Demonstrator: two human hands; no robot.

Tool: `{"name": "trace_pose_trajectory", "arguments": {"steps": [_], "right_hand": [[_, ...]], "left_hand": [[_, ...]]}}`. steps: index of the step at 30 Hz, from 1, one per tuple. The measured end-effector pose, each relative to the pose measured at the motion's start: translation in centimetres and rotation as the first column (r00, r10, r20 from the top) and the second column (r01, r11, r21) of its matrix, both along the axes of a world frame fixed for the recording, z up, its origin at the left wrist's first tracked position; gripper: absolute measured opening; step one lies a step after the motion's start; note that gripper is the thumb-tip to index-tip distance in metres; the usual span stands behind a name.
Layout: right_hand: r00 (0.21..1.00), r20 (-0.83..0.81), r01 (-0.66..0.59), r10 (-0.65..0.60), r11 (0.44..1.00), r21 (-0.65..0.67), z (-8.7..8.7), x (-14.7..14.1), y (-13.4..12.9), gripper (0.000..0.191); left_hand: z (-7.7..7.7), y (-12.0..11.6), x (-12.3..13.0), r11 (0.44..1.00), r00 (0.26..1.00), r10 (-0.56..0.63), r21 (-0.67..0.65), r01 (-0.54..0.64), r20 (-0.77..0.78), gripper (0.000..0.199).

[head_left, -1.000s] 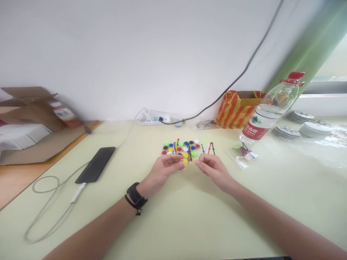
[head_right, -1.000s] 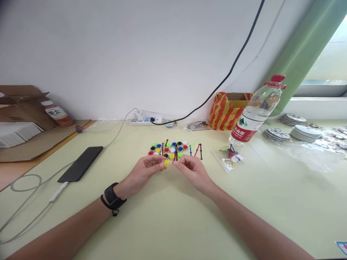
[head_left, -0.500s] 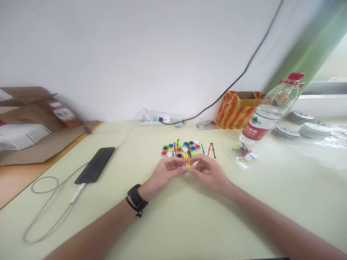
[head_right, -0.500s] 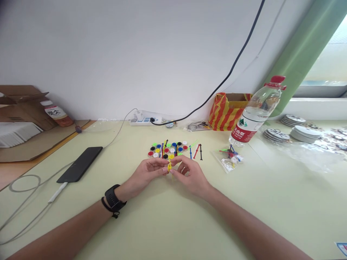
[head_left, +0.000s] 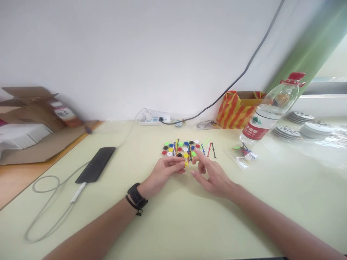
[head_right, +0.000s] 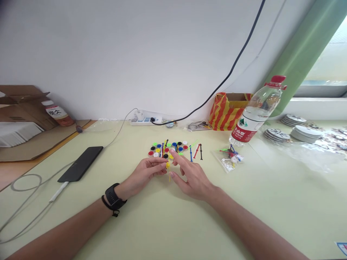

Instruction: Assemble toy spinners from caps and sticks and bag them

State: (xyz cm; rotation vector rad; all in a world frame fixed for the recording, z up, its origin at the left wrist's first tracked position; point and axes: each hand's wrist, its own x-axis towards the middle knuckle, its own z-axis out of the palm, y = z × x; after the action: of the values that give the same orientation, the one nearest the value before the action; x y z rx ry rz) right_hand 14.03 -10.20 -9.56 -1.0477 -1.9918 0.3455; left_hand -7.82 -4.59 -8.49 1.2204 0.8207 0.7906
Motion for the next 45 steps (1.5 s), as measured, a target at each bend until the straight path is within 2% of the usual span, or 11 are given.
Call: {"name": "trace_pose_trajectory", "arguments": {"steps": [1,2,4,6,11,14,24,29,33,37,45], "right_hand": [[1.000,0.019,0.008,-0.008,0.999,-0.032,0.1,0.0,0.0,0.025],[1.000,0.020,0.026,-0.025,0.997,-0.077,0.3,0.1,0.1,0.028],[0.996,-0.041,0.075,-0.083,0.982,-0.174,0.5,0.2,0.3,0.050],[0.981,-0.144,0.093,-0.130,0.967,-0.238,0.6,0.3,0.5,0.054],[0.943,-0.331,-0.059,-0.046,0.951,-0.302,0.9,-0.3,0.7,0.023],[0.922,-0.386,-0.099,-0.036,0.940,-0.325,0.7,-0.7,0.6,0.020],[0.939,-0.342,-0.078,-0.047,0.936,-0.342,0.1,-0.6,0.7,0.025],[0.982,-0.187,-0.033,-0.005,0.980,-0.196,0.0,-0.2,0.4,0.047],[0.999,-0.052,0.003,-0.008,0.994,-0.112,0.5,0.2,0.3,0.022],[0.991,-0.115,0.038,-0.065,0.974,-0.225,0.8,0.4,0.7,0.051],[0.946,-0.323,-0.099,-0.019,0.933,-0.346,0.5,-0.4,0.7,0.018]], "left_hand": [[0.0,0.0,0.0,1.000,1.000,-0.004,0.002,0.004,0.002,0.033],[0.0,0.0,0.0,1.000,1.000,-0.008,0.002,0.008,0.001,0.034],[-0.1,0.0,0.0,1.000,1.000,-0.010,-0.001,0.010,-0.002,0.034],[-0.1,0.0,0.0,1.000,1.000,-0.008,-0.002,0.008,-0.002,0.034],[0.0,-0.1,0.0,1.000,1.000,-0.017,0.024,0.017,0.003,0.033],[0.1,-0.2,0.1,0.999,1.000,-0.030,0.039,0.030,0.005,0.032],[0.1,-0.3,0.1,0.998,0.999,-0.040,0.058,0.040,-0.002,0.033],[0.2,-0.3,0.1,1.000,1.000,-0.024,0.019,0.024,0.000,0.033],[0.3,-0.3,0.1,1.000,1.000,-0.022,-0.012,0.022,0.012,0.036],[0.2,-0.4,0.2,0.999,0.999,-0.002,-0.042,0.003,0.033,0.037],[0.4,-0.4,0.2,1.000,0.999,-0.019,-0.021,0.019,0.032,0.037]]}}
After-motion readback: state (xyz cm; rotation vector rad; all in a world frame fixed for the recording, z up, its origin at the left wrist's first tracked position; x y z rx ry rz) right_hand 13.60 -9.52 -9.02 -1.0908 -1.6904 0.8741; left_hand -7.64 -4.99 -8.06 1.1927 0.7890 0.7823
